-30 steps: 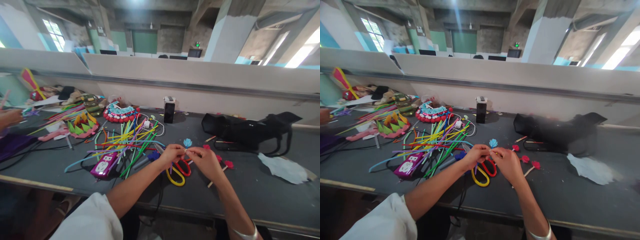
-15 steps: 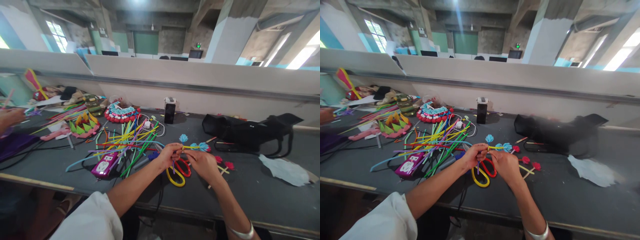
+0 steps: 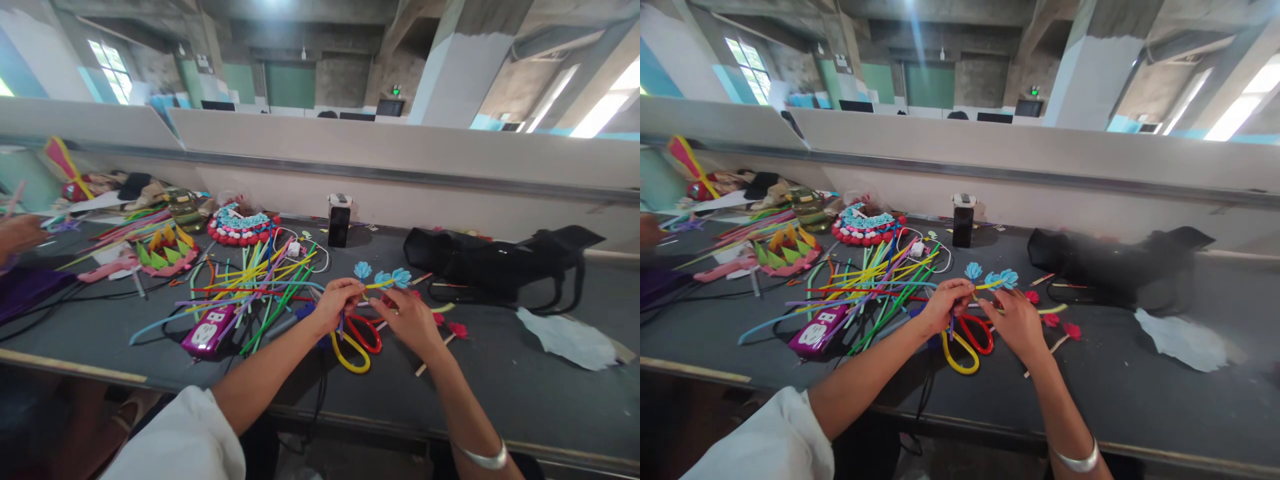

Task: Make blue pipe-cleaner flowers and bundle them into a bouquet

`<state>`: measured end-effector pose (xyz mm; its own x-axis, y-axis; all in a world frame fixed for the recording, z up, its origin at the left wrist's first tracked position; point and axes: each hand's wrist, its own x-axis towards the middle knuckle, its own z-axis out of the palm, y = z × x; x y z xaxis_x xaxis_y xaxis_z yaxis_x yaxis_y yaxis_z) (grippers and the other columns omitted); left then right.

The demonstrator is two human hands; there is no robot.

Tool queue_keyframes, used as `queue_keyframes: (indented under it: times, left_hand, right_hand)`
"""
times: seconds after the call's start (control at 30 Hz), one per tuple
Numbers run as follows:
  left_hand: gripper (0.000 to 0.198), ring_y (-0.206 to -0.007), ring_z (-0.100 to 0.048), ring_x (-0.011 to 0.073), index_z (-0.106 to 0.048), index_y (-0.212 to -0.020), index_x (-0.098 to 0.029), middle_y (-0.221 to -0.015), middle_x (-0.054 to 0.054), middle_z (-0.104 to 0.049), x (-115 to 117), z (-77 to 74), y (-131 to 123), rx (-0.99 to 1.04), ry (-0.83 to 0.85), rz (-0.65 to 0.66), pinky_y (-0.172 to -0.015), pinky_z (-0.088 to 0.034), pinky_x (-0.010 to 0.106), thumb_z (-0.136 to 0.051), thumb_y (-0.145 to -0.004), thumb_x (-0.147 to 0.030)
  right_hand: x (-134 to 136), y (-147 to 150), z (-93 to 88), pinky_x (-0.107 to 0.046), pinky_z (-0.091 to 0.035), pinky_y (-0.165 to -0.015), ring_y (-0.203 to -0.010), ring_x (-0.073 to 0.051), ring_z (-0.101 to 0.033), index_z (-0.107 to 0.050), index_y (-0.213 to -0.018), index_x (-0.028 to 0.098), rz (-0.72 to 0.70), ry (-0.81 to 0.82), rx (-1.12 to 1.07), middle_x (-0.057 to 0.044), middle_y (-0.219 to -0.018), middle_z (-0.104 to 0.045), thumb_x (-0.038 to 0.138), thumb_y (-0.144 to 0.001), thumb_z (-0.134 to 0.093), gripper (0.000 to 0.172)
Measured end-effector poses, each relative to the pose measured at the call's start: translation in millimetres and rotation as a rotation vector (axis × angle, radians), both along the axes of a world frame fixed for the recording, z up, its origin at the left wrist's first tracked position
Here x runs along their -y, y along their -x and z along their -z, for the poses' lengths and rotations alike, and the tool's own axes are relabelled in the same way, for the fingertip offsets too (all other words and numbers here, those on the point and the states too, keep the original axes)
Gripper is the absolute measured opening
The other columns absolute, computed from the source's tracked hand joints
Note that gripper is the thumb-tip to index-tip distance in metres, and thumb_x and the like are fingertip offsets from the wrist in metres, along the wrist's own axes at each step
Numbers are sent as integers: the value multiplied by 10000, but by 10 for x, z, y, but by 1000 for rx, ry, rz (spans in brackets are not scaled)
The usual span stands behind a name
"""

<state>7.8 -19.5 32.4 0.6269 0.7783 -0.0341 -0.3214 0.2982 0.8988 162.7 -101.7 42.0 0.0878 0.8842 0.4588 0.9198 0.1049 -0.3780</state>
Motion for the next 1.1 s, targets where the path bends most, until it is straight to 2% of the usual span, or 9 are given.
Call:
queue_keyframes:
  times: [0.13, 0.27, 0.37, 0.57, 0.73, 0.83, 0.9, 1.0, 1.1]
  left_hand:
    - [261, -350, -316, 25, -582, -687, -146, -488, -57, -480, 43, -14, -9, -15, 20, 59, -370, -172, 198, -719, -654, -365]
    - [212, -348, -300, 22, -588, -716, -146, -497, -54, -484, 75, -25, -8, 14, 29, 151, -365, -163, 190, -687, -684, -330]
    - [173, -354, -321, 24, -562, -696, -151, -519, -47, -504, 65, -34, 0, 49, 43, 198, -366, -188, 185, -661, -696, -293]
    - [240, -412, -496, 72, -578, -777, -158, -605, -11, -610, 83, -49, 12, -13, -25, 148, -386, -319, 188, -682, -714, -365]
    - [338, -469, -548, 78, -602, -811, -143, -658, -2, -629, 84, -65, 18, -115, -171, 137, -443, -391, 191, -718, -699, -439]
    - [369, -496, -560, 83, -606, -832, -133, -670, -7, -622, 60, -67, 16, -128, -204, 103, -498, -428, 208, -750, -663, -429]
    - [390, -489, -548, 80, -595, -834, -138, -659, -17, -613, 57, -60, 9, -120, -176, 66, -490, -409, 204, -774, -629, -417]
    - [363, -431, -435, 38, -586, -779, -135, -582, -50, -555, 85, -41, -14, -103, -154, 0, -431, -286, 174, -778, -621, -399]
    - [339, -441, -353, 21, -581, -673, -119, -523, -69, -482, 120, -33, -36, -87, -202, -57, -441, -239, 179, -779, -618, -389]
  right_hand:
    - [-64, 0, 41, -310, -483, -704, -746, -222, -664, -686, -788, 179, -47, 8, -459, -64, -773, -723, 497, -807, -611, 327]
    - [-92, 121, 83, -289, -474, -631, -655, -186, -630, -692, -814, 158, -13, -56, -935, -37, -732, -714, 471, -725, -705, 325]
    - [-99, 208, 88, -258, -444, -579, -589, -136, -562, -673, -786, 154, -25, -112, -1152, -11, -690, -672, 429, -692, -747, 299]
    - [-87, 252, 67, -232, -407, -577, -558, -95, -482, -660, -760, 155, -17, -136, -1211, 35, -626, -586, 372, -712, -743, 238]
    - [-100, 250, 90, -228, -413, -605, -596, -97, -499, -657, -731, 146, -1, -152, -1231, 30, -653, -593, 351, -695, -755, 230]
    - [-121, 248, 129, -219, -384, -569, -567, -88, -468, -642, -701, 149, 35, -168, -1208, 45, -617, -563, 365, -690, -757, 244]
    - [-133, 252, 157, -216, -354, -534, -531, -79, -434, -623, -672, 154, 55, -176, -1199, 61, -567, -523, 380, -685, -759, 264]
    - [-134, 274, 178, -213, -337, -509, -505, -73, -411, -595, -648, 162, 43, -165, -1219, 67, -547, -505, 390, -689, -755, 282]
    - [-117, 303, 157, -218, -387, -542, -551, -95, -472, -613, -698, 172, -2, -152, -1181, 46, -603, -555, 403, -725, -723, 258]
